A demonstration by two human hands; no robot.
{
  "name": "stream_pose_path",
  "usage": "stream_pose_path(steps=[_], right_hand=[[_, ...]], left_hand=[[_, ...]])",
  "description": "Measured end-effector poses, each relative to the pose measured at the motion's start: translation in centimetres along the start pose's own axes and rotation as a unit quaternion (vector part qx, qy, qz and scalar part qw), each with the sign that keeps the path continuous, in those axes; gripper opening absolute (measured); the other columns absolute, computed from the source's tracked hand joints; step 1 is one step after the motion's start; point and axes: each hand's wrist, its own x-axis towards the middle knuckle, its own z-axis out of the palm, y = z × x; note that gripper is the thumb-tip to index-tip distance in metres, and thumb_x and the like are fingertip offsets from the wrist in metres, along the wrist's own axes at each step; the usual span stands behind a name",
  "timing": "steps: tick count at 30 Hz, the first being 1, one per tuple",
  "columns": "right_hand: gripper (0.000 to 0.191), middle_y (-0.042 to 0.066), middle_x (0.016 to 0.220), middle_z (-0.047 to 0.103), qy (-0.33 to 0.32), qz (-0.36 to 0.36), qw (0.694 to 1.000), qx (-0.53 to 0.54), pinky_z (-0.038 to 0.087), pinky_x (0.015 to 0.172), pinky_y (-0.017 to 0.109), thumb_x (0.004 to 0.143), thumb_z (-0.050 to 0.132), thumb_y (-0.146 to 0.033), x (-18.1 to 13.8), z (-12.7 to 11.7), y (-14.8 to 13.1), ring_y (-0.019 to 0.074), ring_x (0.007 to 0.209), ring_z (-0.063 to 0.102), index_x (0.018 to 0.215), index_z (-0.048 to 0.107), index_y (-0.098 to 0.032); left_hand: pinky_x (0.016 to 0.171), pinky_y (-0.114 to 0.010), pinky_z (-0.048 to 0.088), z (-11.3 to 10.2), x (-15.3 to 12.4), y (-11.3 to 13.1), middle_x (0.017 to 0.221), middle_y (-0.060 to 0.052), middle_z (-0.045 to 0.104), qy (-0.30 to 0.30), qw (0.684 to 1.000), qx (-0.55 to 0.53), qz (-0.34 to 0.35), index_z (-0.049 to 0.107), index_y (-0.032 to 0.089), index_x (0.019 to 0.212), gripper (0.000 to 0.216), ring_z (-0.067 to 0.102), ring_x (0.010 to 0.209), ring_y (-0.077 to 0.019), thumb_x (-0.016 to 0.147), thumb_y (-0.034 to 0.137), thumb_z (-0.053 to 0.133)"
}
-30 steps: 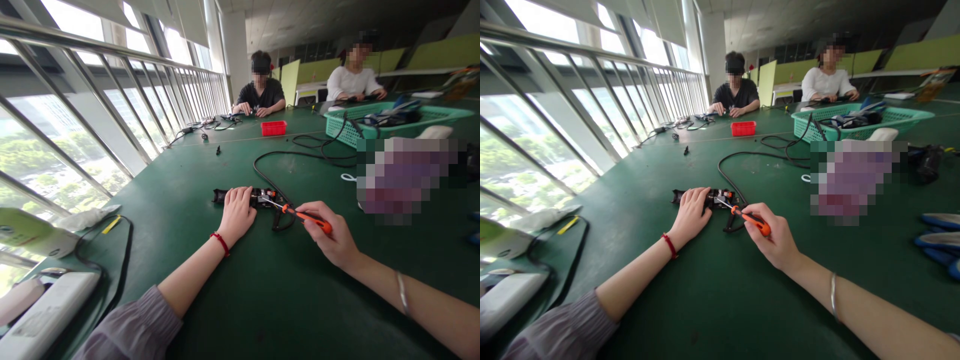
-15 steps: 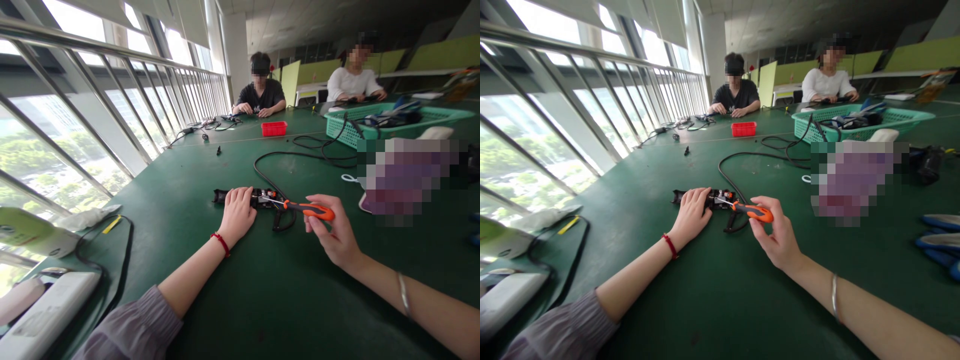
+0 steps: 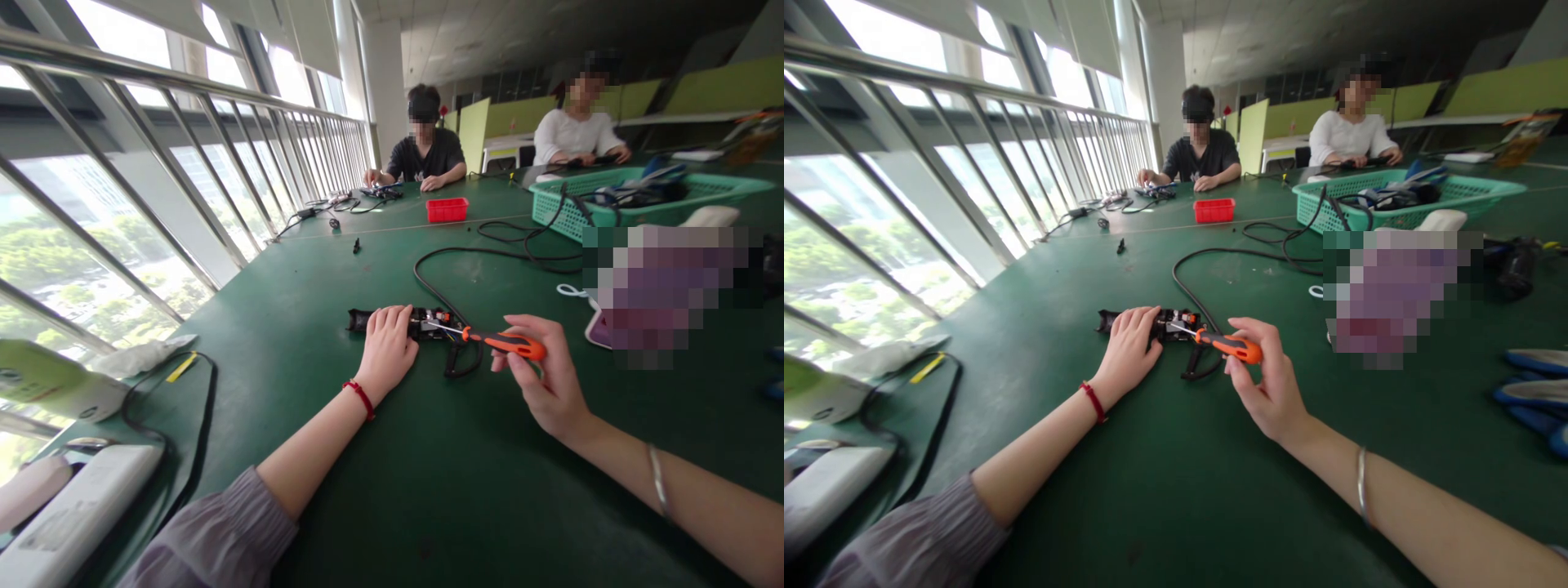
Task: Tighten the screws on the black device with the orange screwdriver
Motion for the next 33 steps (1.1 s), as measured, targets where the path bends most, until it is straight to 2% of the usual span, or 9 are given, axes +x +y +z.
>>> stream_pose_path(steps=[4,9,11,17,23,25,29,31,33], right_hand=[[0.028,-0.003,0.071,0.052,-0.031,0.011,0.999,-0.011,0.047,0.058,0.027,0.088,0.050,-0.022,0.2,0.0,-0.4,0.0112,0.058,0.055,0.116,0.045,-0.022],[0.038,0.004,0.097,0.054,0.010,-0.030,0.999,-0.043,0.051,0.075,0.032,0.084,0.054,-0.019,0.0,0.1,-0.2,0.0137,0.076,0.061,0.120,0.043,-0.023],[0.040,0.005,0.101,0.053,0.016,-0.038,0.999,-0.034,0.051,0.076,0.034,0.084,0.053,-0.018,-0.1,0.0,-0.1,0.0135,0.076,0.061,0.122,0.042,-0.024],[0.033,-0.003,0.072,0.051,-0.016,-0.015,1.000,-0.014,0.048,0.058,0.028,0.086,0.052,-0.019,-0.2,-0.1,-0.3,0.0118,0.059,0.055,0.119,0.044,-0.022],[0.041,0.003,0.095,0.057,0.029,-0.067,0.996,-0.048,0.052,0.076,0.033,0.083,0.055,-0.017,-0.1,0.1,-0.4,0.0134,0.073,0.063,0.121,0.043,-0.023],[0.040,0.002,0.087,0.059,0.021,-0.053,0.997,-0.050,0.052,0.073,0.032,0.082,0.055,-0.018,-0.1,0.1,-0.6,0.0137,0.070,0.064,0.120,0.042,-0.022],[0.030,-0.006,0.061,0.055,-0.020,-0.014,0.997,-0.078,0.048,0.051,0.023,0.083,0.055,-0.021,0.0,0.1,-1.2,0.0117,0.053,0.059,0.112,0.045,-0.022],[0.030,-0.006,0.061,0.056,-0.024,-0.024,0.995,-0.089,0.048,0.051,0.023,0.082,0.055,-0.020,0.1,0.1,-1.3,0.0110,0.052,0.059,0.110,0.046,-0.022],[0.034,-0.002,0.074,0.060,-0.008,-0.049,0.995,-0.088,0.051,0.058,0.024,0.081,0.057,-0.018,0.1,0.1,-1.2,0.0116,0.060,0.062,0.112,0.046,-0.021]], left_hand=[[0.106,-0.044,0.031,0.0,0.0,0.0,0.123,-0.012,0.054,0.002,1.000,-0.002,0.001,0.046,0.011,0.126,0.048,0.044,0.117,-0.0261,0.079,0.014,0.043],[0.104,-0.044,0.033,0.1,0.0,-0.2,0.121,-0.011,0.055,0.012,1.000,-0.010,0.002,0.047,0.014,0.125,0.048,0.045,0.115,-0.0258,0.077,0.013,0.044],[0.102,-0.042,0.034,0.1,0.0,-0.3,0.118,-0.010,0.056,0.024,1.000,-0.019,-0.003,0.048,0.015,0.122,0.047,0.046,0.113,-0.0252,0.075,0.013,0.046],[0.097,-0.038,0.037,-0.3,-0.1,-0.2,0.110,-0.008,0.059,0.053,0.998,-0.011,-0.013,0.052,0.016,0.114,0.041,0.049,0.107,-0.0248,0.073,0.015,0.050],[0.090,-0.040,0.038,-0.8,-0.2,0.2,0.108,-0.007,0.060,0.061,0.997,0.022,-0.035,0.052,0.020,0.111,0.038,0.051,0.102,-0.0259,0.073,0.017,0.052],[0.089,-0.040,0.037,-0.9,-0.3,0.2,0.108,-0.007,0.060,0.064,0.997,0.032,-0.039,0.052,0.020,0.110,0.037,0.051,0.101,-0.0261,0.074,0.017,0.051],[0.089,-0.041,0.036,-0.9,-0.3,0.2,0.107,-0.007,0.060,0.066,0.996,0.030,-0.046,0.052,0.020,0.110,0.036,0.051,0.101,-0.0263,0.074,0.017,0.052],[0.089,-0.041,0.036,-0.9,-0.3,0.1,0.107,-0.007,0.060,0.066,0.996,0.027,-0.047,0.052,0.020,0.110,0.036,0.051,0.101,-0.0263,0.074,0.017,0.052],[0.088,-0.041,0.037,-0.8,-0.3,0.1,0.107,-0.007,0.060,0.065,0.996,0.025,-0.047,0.052,0.020,0.109,0.036,0.050,0.100,-0.0263,0.074,0.018,0.052]])
